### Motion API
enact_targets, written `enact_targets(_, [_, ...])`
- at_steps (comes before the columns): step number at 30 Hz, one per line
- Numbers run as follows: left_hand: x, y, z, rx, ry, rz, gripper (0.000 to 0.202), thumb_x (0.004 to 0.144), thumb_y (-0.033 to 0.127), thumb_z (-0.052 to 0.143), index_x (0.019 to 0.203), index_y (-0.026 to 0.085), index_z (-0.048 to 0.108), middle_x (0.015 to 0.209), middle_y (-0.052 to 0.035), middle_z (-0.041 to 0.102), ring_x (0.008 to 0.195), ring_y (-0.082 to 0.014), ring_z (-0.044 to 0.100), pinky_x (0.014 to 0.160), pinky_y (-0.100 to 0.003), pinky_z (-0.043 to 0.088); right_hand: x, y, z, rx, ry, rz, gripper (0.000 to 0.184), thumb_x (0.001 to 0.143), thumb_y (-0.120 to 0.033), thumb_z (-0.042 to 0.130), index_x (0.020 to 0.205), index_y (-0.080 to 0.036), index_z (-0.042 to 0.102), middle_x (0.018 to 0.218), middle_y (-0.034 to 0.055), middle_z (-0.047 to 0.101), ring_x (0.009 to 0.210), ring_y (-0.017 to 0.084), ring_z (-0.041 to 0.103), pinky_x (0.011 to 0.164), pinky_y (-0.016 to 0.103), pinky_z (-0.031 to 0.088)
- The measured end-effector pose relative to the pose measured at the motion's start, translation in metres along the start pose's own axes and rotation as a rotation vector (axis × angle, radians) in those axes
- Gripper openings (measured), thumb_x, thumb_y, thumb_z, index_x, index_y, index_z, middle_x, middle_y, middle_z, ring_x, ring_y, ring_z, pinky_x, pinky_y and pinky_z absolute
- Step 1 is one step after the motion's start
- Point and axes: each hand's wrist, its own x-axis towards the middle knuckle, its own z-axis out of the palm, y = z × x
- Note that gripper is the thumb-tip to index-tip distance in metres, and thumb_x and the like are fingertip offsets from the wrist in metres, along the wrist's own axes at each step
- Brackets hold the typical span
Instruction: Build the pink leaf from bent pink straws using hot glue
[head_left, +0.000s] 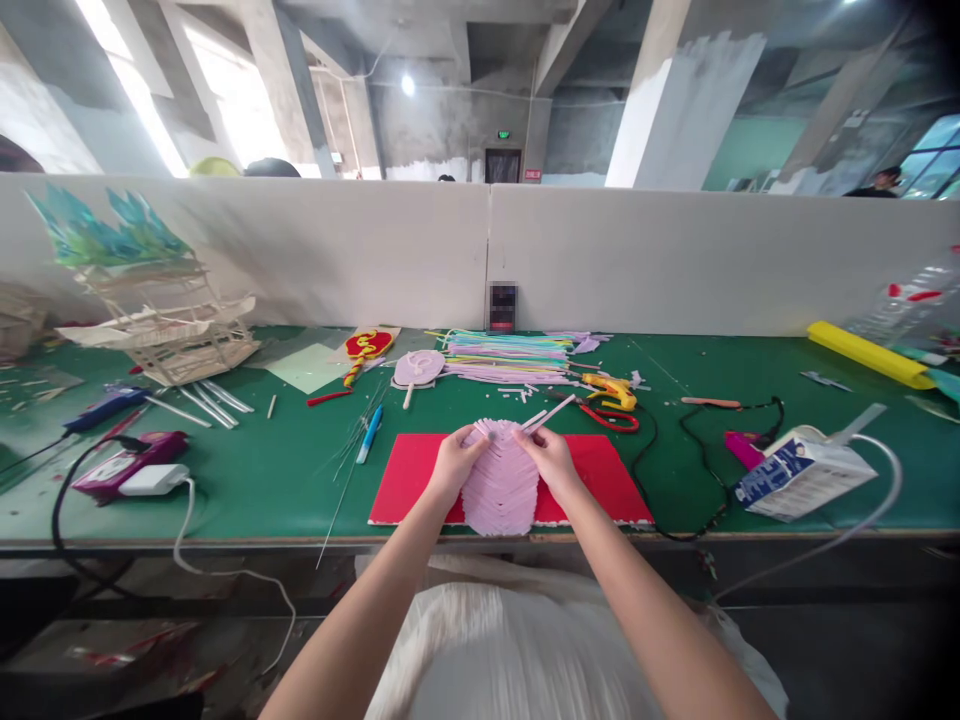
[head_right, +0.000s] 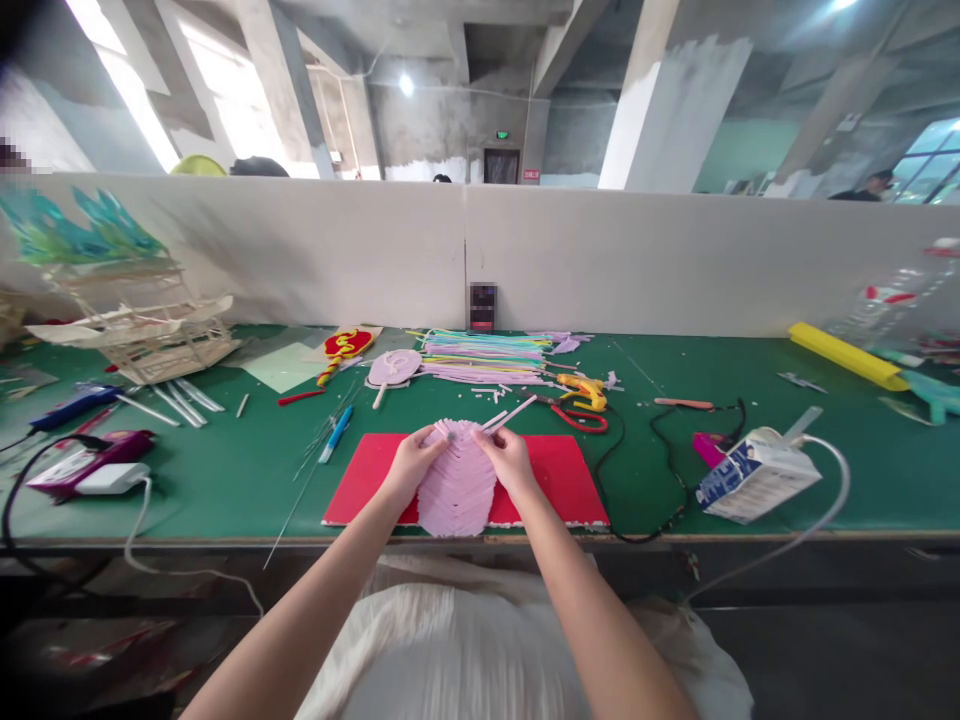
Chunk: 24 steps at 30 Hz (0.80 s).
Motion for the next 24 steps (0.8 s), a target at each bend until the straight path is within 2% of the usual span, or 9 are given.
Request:
enact_targets(4, [0.0017, -0.0050, -0.0032, -0.045, 0.058, 0.024, 0.040, 0.066, 0.052, 0.069, 0.082, 0.015, 0.071, 0.083, -0.0045, 0.070, 0.078, -0.0197, 0.060, 0.069, -0.024, 0.045, -0.0007, -0.0005, 0.0000, 0.013, -0.007, -0.011, 0.042, 0.067, -0.056, 0.067, 0.081, -0.016, 0.067, 0.076, 0.0050, 0.067, 0.073, 0.019, 0.057, 0.067, 0.029, 0.043])
enact_targets(8, [0.0022, -0.0073, -0.0037, -0.117, 0.074, -0.013, 0.044, 0.066, 0.056, 0.067, 0.080, 0.015, 0.070, 0.076, -0.0030, 0.068, 0.071, -0.0173, 0.057, 0.065, -0.024, 0.043, -0.0014, -0.0026, 0.0000, 0.028, -0.005, -0.013, 0.043, 0.067, -0.056, 0.067, 0.083, -0.016, 0.068, 0.081, 0.0064, 0.069, 0.077, 0.021, 0.059, 0.070, 0.031, 0.044])
enact_targets(16, [-0.0004, 0.0001, -0.0038, -0.081, 0.111, 0.037, 0.038, 0.065, 0.054, 0.068, 0.069, 0.016, 0.063, 0.062, 0.0021, 0.058, 0.058, -0.0110, 0.046, 0.054, -0.019, 0.034, -0.0023, -0.0032, -0.0009, 0.024, -0.042, -0.009, 0.038, 0.067, -0.053, 0.068, 0.076, -0.016, 0.065, 0.072, 0.0030, 0.065, 0.069, 0.017, 0.056, 0.064, 0.027, 0.042])
enact_targets(24, [-0.0002, 0.0019, -0.0029, -0.059, 0.141, 0.052, 0.034, 0.064, 0.051, 0.069, 0.065, 0.017, 0.062, 0.059, 0.0036, 0.056, 0.058, -0.0108, 0.046, 0.055, -0.020, 0.034, -0.0029, -0.0051, -0.0010, -0.018, -0.056, -0.034, 0.037, 0.069, -0.054, 0.066, 0.073, -0.017, 0.063, 0.069, 0.0022, 0.062, 0.068, 0.017, 0.055, 0.065, 0.027, 0.042])
